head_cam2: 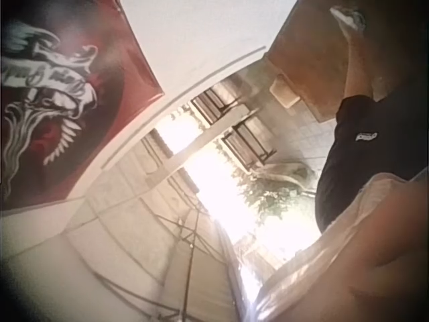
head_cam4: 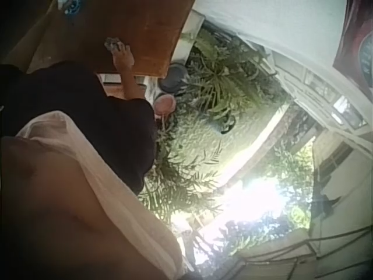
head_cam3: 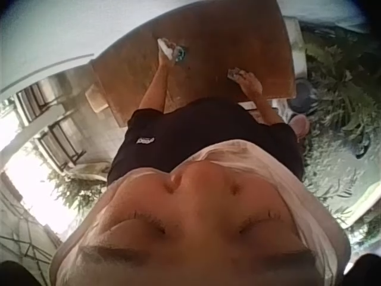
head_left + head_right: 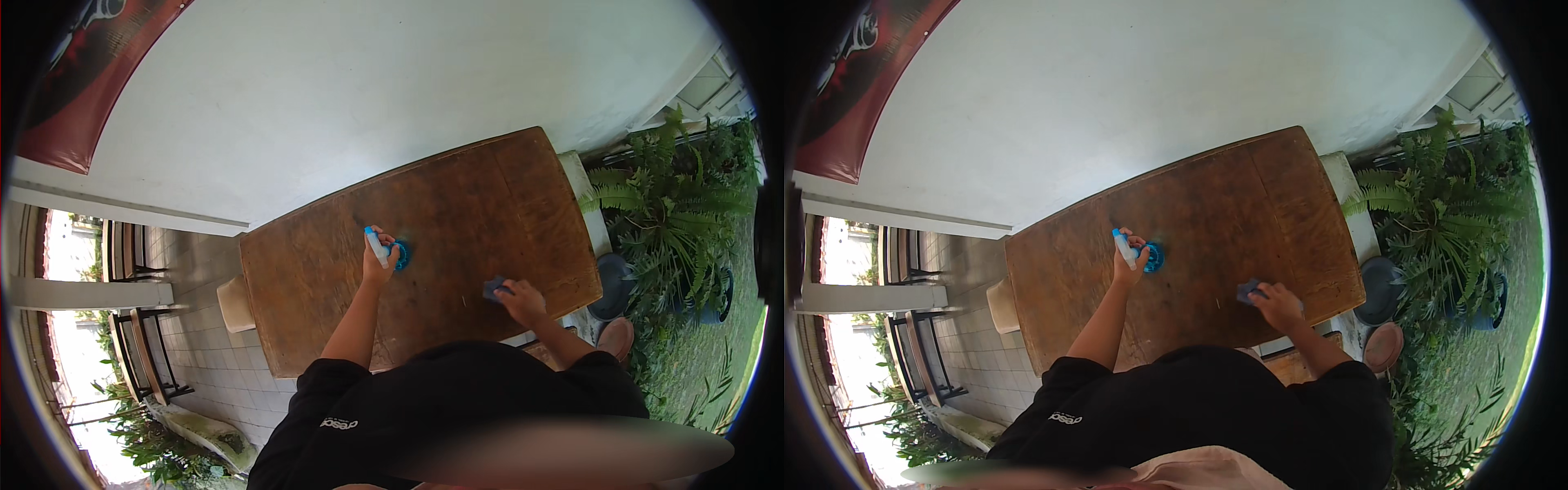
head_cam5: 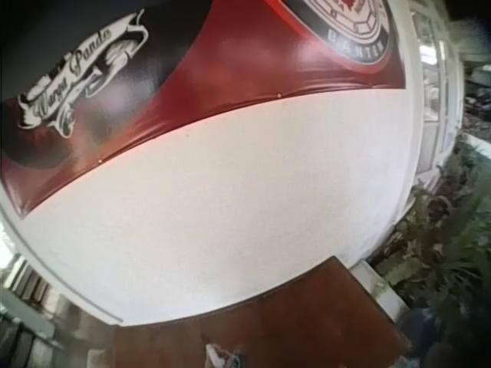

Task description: Spraying and wiping down outdoor wooden benches and tables.

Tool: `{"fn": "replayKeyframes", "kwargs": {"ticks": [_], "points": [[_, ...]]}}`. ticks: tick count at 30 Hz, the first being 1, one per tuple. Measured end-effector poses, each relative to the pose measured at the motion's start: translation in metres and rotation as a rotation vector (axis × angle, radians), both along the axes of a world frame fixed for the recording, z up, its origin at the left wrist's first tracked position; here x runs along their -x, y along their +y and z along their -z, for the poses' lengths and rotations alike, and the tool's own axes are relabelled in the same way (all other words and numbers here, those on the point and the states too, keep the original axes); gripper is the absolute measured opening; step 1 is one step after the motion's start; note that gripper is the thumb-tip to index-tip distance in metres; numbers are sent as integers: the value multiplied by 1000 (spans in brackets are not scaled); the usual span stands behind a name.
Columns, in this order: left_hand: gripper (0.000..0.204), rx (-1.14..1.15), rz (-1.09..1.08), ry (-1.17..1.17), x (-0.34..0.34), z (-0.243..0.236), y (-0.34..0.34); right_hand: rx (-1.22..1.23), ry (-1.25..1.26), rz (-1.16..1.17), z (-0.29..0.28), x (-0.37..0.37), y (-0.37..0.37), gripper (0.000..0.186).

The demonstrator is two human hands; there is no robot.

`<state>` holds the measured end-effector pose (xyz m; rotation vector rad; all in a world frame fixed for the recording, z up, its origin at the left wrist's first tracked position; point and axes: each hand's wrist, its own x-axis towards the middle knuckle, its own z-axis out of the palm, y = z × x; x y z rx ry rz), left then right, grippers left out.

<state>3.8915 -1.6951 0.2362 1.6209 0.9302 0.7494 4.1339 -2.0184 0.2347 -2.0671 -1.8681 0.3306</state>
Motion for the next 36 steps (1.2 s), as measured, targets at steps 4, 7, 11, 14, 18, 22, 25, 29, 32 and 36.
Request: {"fn": "replayKeyframes", "kwargs": {"ticks": [4,7,11,14,18,22,25,29,32,36], "points": [[59,60,-15,-72,1,6,10,-65,-91,471,-3,-46,9,25],[62,157,-19,-102,3,7,20,-124,-70,723,5,-33,22,24],[64,162,6,-108,7,11,22,-23,88,255,3,10,7,27],[64,140,23,-71,3,11,8,65,83,-346,4,-1,1,28],[61,104,-8,-39,2,1,8,108,-127,-496,-2,-76,81,28],[60,4,-26,0,1,5,9,-41,24,449,0,-100,193,24],[61,36,-13,-18,-2,5,4,25,136,812,3,-44,233,20],[63,31,-28,-53,-1,11,-1,-3,62,-111,21,75,169,20],[59,21,-56,-84,-3,11,-4,76,128,-415,20,105,83,27],[60,7,-38,-35,2,-3,-3,26,92,-204,8,41,22,32]]}}
